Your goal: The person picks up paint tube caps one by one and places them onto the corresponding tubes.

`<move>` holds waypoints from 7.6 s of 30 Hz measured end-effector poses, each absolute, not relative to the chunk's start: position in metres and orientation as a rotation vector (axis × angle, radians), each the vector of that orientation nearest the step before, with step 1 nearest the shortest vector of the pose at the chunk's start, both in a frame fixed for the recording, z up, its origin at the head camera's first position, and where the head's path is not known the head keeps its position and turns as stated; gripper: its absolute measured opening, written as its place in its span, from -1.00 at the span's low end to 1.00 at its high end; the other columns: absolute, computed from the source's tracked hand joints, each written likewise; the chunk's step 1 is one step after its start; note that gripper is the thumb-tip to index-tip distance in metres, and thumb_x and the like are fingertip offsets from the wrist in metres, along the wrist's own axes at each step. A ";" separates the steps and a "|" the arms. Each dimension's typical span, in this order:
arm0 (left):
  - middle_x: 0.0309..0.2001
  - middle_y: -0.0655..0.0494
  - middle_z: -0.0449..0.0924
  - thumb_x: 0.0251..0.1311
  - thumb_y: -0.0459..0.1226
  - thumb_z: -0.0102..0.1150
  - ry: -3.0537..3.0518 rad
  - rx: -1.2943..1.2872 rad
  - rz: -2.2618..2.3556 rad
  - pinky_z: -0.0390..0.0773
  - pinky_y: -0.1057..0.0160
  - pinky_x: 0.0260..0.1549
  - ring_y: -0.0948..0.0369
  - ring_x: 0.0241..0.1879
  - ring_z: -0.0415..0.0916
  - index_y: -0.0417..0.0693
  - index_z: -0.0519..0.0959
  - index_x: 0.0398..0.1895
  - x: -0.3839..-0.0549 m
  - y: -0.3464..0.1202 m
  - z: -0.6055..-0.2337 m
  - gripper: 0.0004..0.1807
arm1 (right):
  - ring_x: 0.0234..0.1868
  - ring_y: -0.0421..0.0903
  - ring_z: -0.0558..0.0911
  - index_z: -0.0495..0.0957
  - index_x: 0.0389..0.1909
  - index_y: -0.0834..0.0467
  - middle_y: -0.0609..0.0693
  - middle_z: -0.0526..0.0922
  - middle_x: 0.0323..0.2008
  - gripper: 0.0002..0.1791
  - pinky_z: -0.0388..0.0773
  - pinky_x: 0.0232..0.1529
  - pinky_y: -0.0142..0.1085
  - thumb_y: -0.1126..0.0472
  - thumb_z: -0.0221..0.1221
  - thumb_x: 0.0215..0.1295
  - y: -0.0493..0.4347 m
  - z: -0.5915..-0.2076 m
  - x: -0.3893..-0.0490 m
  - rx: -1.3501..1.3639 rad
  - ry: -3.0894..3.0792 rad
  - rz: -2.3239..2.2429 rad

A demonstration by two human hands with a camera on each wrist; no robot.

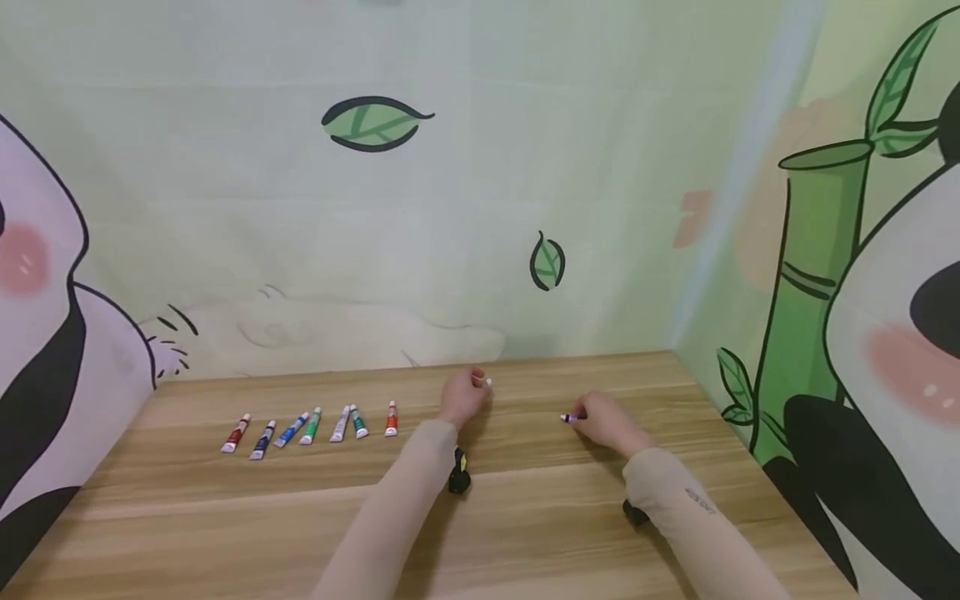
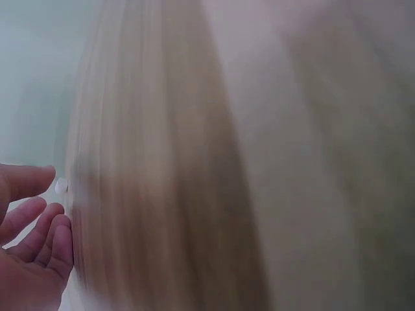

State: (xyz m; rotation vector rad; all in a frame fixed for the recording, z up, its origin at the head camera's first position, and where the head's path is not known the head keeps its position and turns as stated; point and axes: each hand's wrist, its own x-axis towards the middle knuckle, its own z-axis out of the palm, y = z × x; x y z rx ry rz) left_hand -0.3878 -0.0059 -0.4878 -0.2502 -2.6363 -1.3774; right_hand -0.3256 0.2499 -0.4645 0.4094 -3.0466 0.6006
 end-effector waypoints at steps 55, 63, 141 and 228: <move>-0.28 -0.05 0.66 0.19 -0.45 0.25 -2.817 -0.429 -1.000 0.58 0.09 -0.15 0.05 -0.24 0.57 -0.27 0.63 -0.29 -0.392 -0.008 -0.485 -0.95 | -0.37 -0.10 0.53 0.66 -0.33 0.26 0.00 0.66 -0.40 -0.92 0.50 -0.27 -0.21 0.33 0.34 0.19 0.252 -0.463 -0.330 0.430 -3.047 0.698; -0.37 0.00 0.61 0.22 -0.39 0.24 -2.733 -0.431 -1.182 0.54 0.22 -0.40 0.17 -0.44 0.53 -0.24 0.60 -0.31 -0.394 -0.022 -0.479 -0.94 | -0.38 -0.10 0.53 0.63 -0.34 0.29 0.00 0.63 -0.42 -0.90 0.50 -0.29 -0.22 0.33 0.33 0.21 0.250 -0.461 -0.329 0.457 -3.038 0.676; -0.04 -0.02 0.65 0.34 -0.41 0.23 -2.016 -0.877 -1.386 0.60 0.27 0.01 0.14 -0.05 0.60 -0.27 0.59 0.01 -0.249 -0.110 -0.325 -0.79 | -0.20 -0.08 0.63 0.65 -0.07 0.18 0.01 0.69 -0.21 -0.77 0.60 -0.13 -0.18 0.14 0.30 0.37 0.179 -0.346 -0.285 0.649 -2.478 1.200; -0.12 0.25 0.62 0.39 -0.21 0.24 -2.207 -1.114 -1.075 0.59 0.17 -0.05 0.31 -0.12 0.53 0.00 0.60 -0.03 -0.200 -0.107 -0.326 -0.83 | -0.34 -0.21 0.61 0.74 -0.11 0.06 -0.22 0.70 -0.32 -0.84 0.60 -0.27 -0.30 0.26 0.35 0.30 0.132 -0.316 -0.203 1.206 -2.194 1.164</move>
